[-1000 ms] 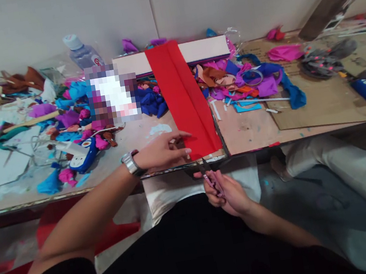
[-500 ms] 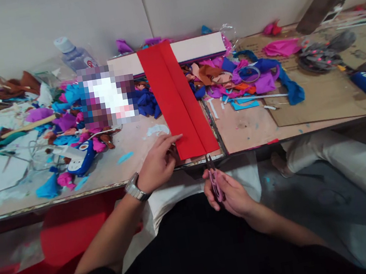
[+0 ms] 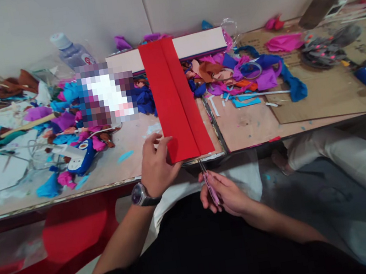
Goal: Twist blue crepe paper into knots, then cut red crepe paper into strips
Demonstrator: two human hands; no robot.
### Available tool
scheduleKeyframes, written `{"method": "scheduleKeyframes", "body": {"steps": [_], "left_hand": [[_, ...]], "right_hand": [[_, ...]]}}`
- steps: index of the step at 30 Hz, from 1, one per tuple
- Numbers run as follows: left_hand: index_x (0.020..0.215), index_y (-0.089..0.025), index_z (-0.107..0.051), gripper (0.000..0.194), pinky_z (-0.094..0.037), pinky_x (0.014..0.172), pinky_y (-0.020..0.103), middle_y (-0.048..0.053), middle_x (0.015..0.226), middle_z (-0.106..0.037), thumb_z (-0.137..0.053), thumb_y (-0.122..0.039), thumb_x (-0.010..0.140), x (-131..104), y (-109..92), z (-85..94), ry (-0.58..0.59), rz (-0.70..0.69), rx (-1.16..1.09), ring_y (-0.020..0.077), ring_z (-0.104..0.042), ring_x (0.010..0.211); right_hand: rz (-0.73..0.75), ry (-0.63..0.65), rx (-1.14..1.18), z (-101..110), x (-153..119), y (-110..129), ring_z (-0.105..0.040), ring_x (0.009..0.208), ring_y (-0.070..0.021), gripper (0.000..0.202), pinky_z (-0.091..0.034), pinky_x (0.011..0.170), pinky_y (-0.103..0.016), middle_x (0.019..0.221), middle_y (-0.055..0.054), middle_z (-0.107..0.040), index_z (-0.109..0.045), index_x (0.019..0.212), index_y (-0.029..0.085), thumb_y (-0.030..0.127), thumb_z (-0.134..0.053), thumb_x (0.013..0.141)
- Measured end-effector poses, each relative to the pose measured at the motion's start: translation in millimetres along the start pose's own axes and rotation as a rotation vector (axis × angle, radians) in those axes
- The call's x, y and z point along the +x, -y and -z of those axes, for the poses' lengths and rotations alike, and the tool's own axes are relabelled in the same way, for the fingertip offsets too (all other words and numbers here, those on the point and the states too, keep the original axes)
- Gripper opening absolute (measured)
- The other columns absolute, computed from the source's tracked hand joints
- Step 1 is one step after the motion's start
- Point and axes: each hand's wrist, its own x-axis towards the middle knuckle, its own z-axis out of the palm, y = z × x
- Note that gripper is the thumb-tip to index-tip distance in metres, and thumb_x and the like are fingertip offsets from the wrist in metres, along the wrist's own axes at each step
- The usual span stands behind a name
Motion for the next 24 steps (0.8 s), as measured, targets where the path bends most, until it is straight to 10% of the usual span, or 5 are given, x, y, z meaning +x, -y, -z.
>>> {"method": "scheduleKeyframes", "body": {"steps": [8, 24], "left_hand": [[0.135, -0.029, -0.069, 0.039, -0.046, 0.111, 0.055, 0.008, 0.14, -0.074, -0.066, -0.018, 0.098, 2, -14, -7.3, 0.096, -0.313, 0.066, 0.0331, -0.063, 0.137], [0.118, -0.02, -0.072, 0.024, -0.048, 0.097, 0.051, 0.011, 0.105, -0.073, -0.065, -0.029, 0.097, 10, -18, -10.3, 0.156, -0.207, 0.129, 0.0337, -0.062, 0.11]], "right_hand": [[0.012, -0.002, 0.014, 0, 3, -3, -0.056, 0.039, -0.0088, 0.052, -0.031, 0.035, -0.014, 0.066, 0.002, -0.074, -0.052, 0.113, 0.023, 0.073, -0.06, 0.099], [0.054, 0.002, 0.029, 3, 0, 0, -0.039, 0.032, -0.0053, 0.05, -0.024, 0.034, -0.016, 0.064, 0.002, -0.074, -0.05, 0.112, 0.023, 0.071, -0.059, 0.1]]}}
